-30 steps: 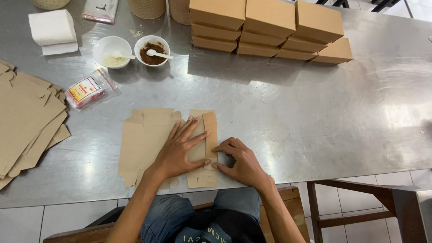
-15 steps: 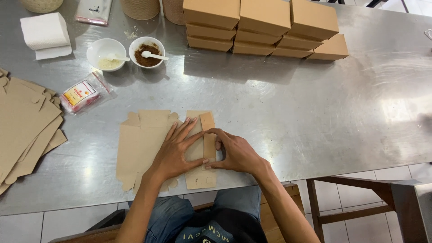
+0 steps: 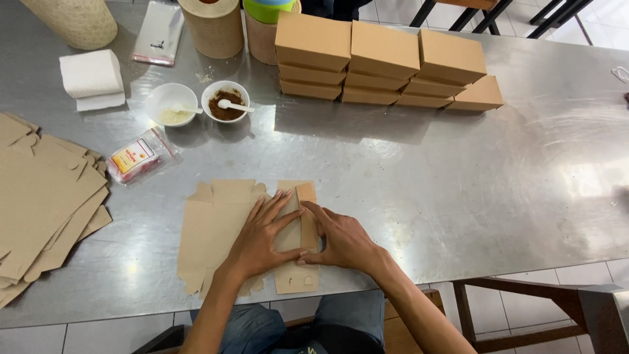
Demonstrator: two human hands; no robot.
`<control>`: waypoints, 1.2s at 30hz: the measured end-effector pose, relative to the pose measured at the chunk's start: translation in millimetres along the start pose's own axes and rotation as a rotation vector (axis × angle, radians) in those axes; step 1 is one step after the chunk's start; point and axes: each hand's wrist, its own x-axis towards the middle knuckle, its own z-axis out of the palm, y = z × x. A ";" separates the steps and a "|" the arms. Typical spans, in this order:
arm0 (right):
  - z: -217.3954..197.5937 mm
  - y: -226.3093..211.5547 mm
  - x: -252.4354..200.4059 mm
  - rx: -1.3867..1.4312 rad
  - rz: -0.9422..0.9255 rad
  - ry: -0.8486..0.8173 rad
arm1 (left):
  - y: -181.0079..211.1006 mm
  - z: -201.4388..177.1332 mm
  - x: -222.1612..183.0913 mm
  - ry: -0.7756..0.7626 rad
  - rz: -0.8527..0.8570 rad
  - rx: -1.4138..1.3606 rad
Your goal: The person folds flat cardboard pieces into small boxes on a stainless steel table. They fold the side flaps, tuck tabs into slots, and press the edges to form the box shape. Completed boxes are stacked nearby.
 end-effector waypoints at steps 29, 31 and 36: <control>7.4 18.2 1.2 -0.004 0.010 -0.092 | -16.6 13.4 -0.5 0.055 0.130 -0.003; 6.7 14.2 1.9 0.021 -0.009 -0.036 | -12.8 8.3 0.4 0.009 0.073 -0.011; 10.3 10.1 5.2 0.027 0.006 -0.011 | -15.0 9.3 0.6 0.040 0.097 -0.004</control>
